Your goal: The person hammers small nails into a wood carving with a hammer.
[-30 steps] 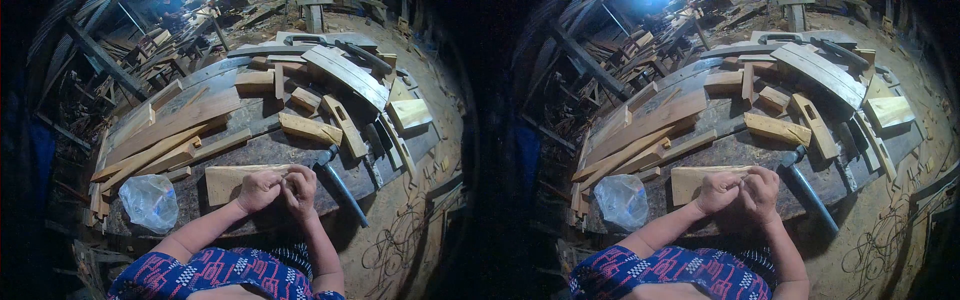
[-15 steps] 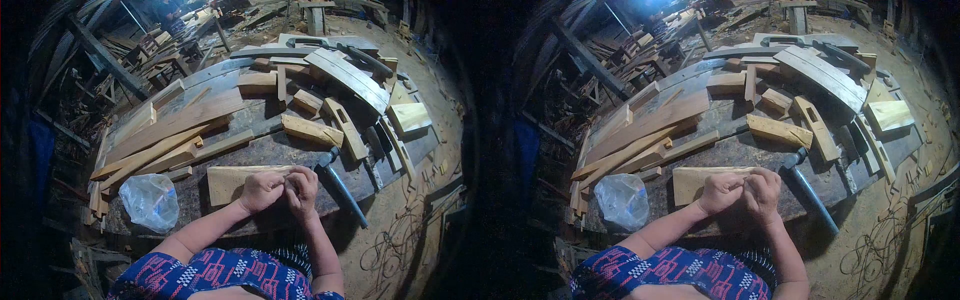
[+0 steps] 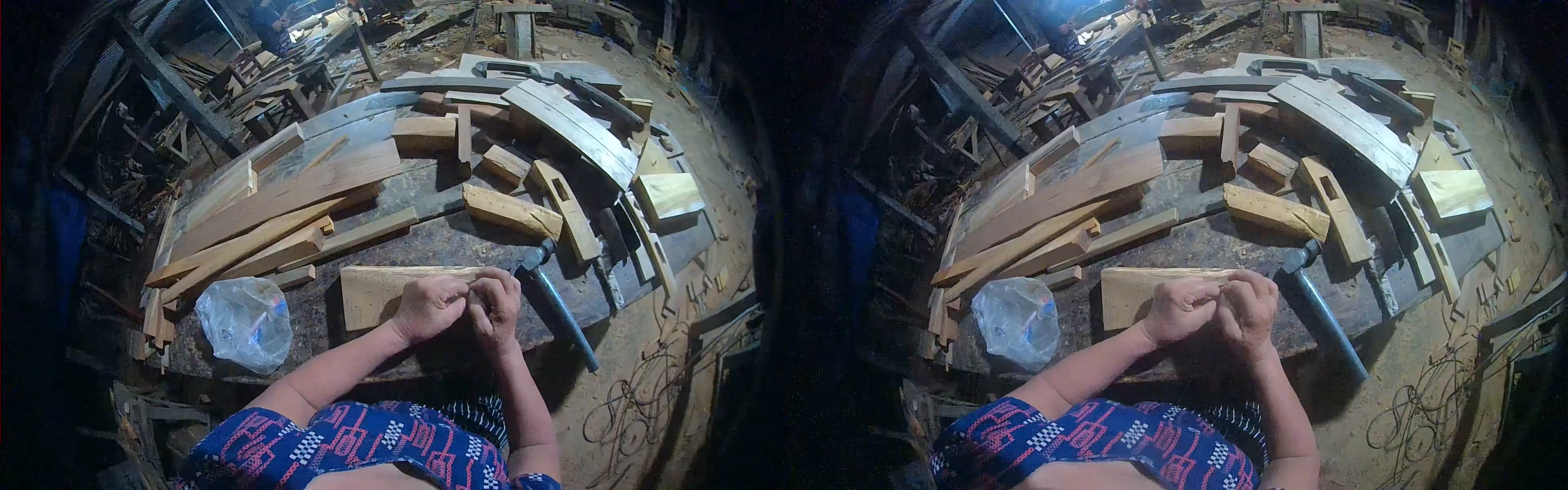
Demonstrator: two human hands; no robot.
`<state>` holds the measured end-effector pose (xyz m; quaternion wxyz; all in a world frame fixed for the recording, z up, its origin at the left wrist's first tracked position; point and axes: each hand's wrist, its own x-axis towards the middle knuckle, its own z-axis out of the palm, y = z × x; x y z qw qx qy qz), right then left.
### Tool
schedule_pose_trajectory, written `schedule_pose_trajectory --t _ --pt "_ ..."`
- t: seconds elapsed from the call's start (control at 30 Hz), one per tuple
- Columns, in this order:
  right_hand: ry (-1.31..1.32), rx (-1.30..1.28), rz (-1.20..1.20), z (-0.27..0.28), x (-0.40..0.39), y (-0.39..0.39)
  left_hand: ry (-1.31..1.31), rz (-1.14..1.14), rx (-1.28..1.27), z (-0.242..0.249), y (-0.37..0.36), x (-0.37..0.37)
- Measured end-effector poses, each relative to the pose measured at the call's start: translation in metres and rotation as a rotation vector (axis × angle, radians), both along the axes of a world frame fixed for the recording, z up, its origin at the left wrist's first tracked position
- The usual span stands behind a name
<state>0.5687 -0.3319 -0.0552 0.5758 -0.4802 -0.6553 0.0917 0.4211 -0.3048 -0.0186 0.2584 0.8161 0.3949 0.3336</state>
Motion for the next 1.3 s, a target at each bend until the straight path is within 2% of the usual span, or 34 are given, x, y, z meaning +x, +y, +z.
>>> schedule_pose_trajectory --t 0.83,1.07,1.2,1.23,1.3 --pt "0.017 0.003 -0.046 -0.020 -0.007 0.003 -0.055 -0.003 0.140 0.004 -0.005 -0.005" --pt "0.020 -0.052 -0.014 -0.018 -0.009 0.000 -0.016 0.004 0.190 -0.018 0.003 -0.005" --pt "0.033 -0.051 0.120 -0.011 0.001 0.000 0.045 0.011 0.159 -0.020 0.004 -0.005" --pt "0.080 -0.146 0.042 0.007 -0.001 -0.010 0.039 0.020 0.168 -0.017 0.003 -0.006" --pt "0.050 -0.054 -0.027 0.010 0.021 -0.008 0.013 0.009 0.114 -0.011 -0.001 -0.007"
